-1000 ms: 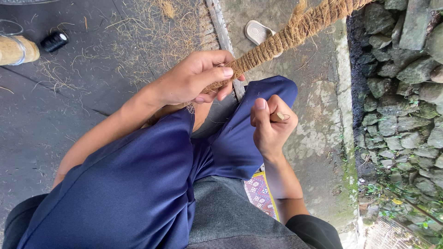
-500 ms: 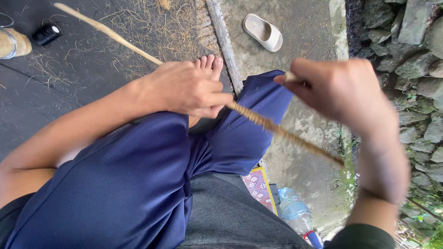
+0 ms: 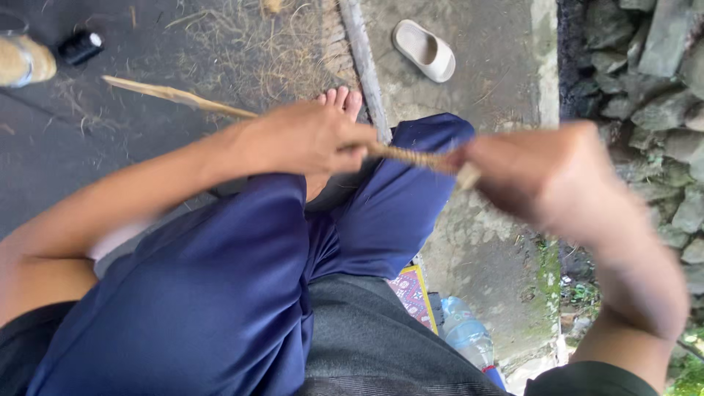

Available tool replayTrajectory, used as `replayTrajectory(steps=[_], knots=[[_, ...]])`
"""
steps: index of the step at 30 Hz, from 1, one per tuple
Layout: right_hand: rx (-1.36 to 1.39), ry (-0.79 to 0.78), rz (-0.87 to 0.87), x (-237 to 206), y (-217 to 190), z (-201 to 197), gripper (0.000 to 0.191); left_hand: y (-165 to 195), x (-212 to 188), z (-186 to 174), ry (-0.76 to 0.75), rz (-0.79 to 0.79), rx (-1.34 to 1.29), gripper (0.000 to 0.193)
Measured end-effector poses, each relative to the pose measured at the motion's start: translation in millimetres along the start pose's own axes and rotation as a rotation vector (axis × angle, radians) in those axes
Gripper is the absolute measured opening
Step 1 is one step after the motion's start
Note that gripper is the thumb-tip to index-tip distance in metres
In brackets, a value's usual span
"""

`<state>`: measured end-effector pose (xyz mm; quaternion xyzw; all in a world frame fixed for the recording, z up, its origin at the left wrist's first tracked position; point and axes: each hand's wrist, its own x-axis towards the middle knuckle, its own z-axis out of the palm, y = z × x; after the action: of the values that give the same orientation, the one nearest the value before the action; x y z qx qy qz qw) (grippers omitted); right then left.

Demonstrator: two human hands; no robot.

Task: The person sits on the ground and wraps black thread tightly around a thick coir rope, using a small wooden stick as a bobbin to wind the thread in coils along the rope. They pull the thread taut, reposition the rope, and continue wrapping successive sections.

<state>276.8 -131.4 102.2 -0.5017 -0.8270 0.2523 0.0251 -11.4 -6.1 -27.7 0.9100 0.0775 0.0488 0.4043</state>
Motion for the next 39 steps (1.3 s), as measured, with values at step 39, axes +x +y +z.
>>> replayTrajectory(steps=[39], knots=[[0.362, -0.025, -0.124, 5, 1, -5, 0.023, -10, 5, -34, 0.264, -0.36, -0.401, 0.021]])
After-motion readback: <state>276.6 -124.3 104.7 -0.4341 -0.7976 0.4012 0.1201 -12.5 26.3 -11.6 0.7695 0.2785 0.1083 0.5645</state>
